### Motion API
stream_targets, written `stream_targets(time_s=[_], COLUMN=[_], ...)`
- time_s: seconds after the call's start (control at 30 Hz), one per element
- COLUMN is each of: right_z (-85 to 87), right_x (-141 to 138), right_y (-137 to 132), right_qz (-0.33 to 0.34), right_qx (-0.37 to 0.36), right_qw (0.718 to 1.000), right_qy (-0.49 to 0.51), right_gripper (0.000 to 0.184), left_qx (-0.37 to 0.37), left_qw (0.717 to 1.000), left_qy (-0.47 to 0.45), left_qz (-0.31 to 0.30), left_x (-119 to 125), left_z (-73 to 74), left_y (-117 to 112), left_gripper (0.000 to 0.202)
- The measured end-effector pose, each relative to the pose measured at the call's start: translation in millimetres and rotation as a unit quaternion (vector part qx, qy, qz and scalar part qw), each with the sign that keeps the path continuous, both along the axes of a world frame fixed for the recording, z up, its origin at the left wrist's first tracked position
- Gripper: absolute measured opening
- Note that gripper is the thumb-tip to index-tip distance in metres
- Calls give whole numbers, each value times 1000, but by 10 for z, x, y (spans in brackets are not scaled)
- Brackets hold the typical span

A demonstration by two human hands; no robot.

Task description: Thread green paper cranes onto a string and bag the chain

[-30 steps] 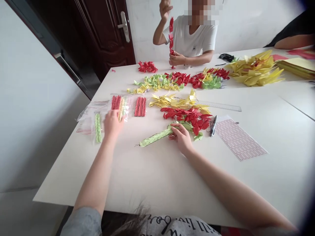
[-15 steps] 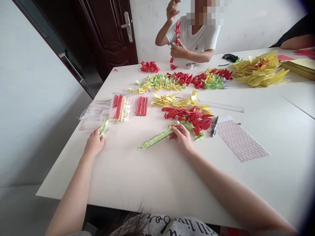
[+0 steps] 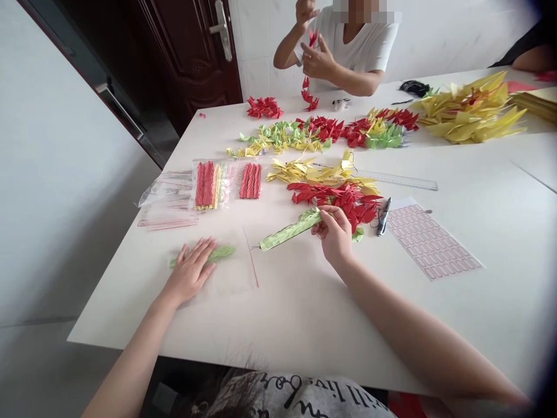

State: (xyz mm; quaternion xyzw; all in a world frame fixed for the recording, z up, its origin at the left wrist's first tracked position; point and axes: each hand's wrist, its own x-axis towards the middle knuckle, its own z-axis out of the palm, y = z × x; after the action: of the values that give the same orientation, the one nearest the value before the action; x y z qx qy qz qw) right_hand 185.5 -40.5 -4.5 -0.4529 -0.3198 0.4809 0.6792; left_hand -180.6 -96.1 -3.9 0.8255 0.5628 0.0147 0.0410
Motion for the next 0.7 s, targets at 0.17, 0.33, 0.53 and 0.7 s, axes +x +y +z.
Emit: stream_targets(time_s=[0.17, 0.33, 0.53, 0.7], right_z=[249, 446, 412, 326], right_x=[100, 218, 394, 604], right_y=[38, 11, -210, -564], right_qz=[-15, -15, 23, 31], right_qx=[-23, -27, -63, -123], right_qw=[999, 999, 998, 991], right_qy=[35, 37, -1, -51], right_gripper=[18, 18, 20, 23], left_qx=[-15, -46, 37, 72], left_qw=[995, 988, 991, 992], left_qy=[5, -7, 1, -80], left_qz=[-101, -149, -129, -65], left_x=[370, 608, 781, 1124], left_z=[14, 81, 172, 283], left_y=[292, 634, 668, 211], left_gripper=[55, 51, 59, 41])
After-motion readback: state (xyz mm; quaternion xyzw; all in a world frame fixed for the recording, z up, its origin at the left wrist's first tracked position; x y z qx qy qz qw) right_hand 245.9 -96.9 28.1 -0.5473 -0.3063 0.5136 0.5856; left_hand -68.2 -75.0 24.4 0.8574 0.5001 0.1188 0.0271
